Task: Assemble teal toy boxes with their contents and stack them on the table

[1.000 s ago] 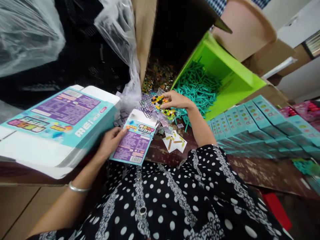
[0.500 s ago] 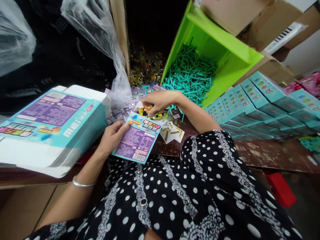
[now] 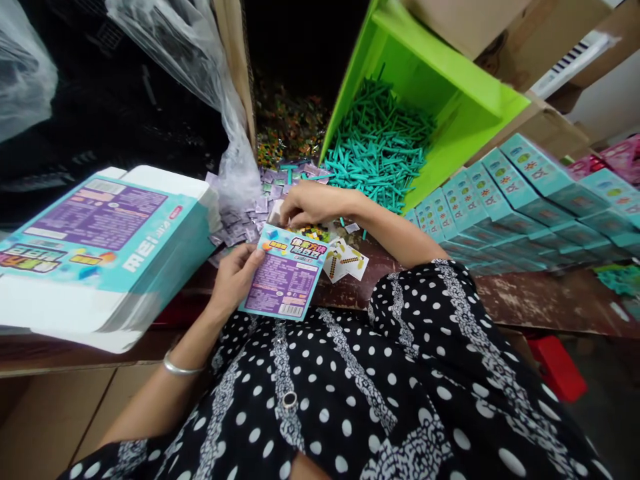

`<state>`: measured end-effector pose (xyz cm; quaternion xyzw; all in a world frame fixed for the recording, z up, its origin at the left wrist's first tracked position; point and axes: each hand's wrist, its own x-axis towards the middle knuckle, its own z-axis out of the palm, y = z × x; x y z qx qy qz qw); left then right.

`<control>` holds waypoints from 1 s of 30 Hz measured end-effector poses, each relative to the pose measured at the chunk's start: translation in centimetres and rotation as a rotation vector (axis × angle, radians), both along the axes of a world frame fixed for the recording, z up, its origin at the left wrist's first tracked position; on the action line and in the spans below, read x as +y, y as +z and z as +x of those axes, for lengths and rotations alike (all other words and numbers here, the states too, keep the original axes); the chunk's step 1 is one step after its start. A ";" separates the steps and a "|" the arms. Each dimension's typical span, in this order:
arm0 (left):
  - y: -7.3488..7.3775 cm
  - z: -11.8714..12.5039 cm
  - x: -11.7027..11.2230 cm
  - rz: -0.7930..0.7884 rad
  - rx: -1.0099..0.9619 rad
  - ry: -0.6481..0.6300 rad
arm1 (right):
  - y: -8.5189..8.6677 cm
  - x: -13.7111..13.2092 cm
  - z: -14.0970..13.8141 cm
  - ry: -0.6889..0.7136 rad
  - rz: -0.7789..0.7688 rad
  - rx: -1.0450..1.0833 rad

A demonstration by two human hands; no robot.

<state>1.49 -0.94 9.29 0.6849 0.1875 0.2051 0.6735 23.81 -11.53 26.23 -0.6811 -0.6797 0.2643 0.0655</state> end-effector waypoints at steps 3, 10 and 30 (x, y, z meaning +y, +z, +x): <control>0.3 0.1 -0.4 -0.002 0.014 -0.011 | -1.5 0.6 -0.5 0.059 -0.027 0.131; 0.5 -0.3 -0.1 0.043 0.016 0.078 | -1.1 -1.1 0.6 -0.355 0.079 0.494; -2.8 -2.9 -4.1 0.146 -0.061 0.152 | -6.4 -7.9 -5.2 -0.494 0.317 -0.044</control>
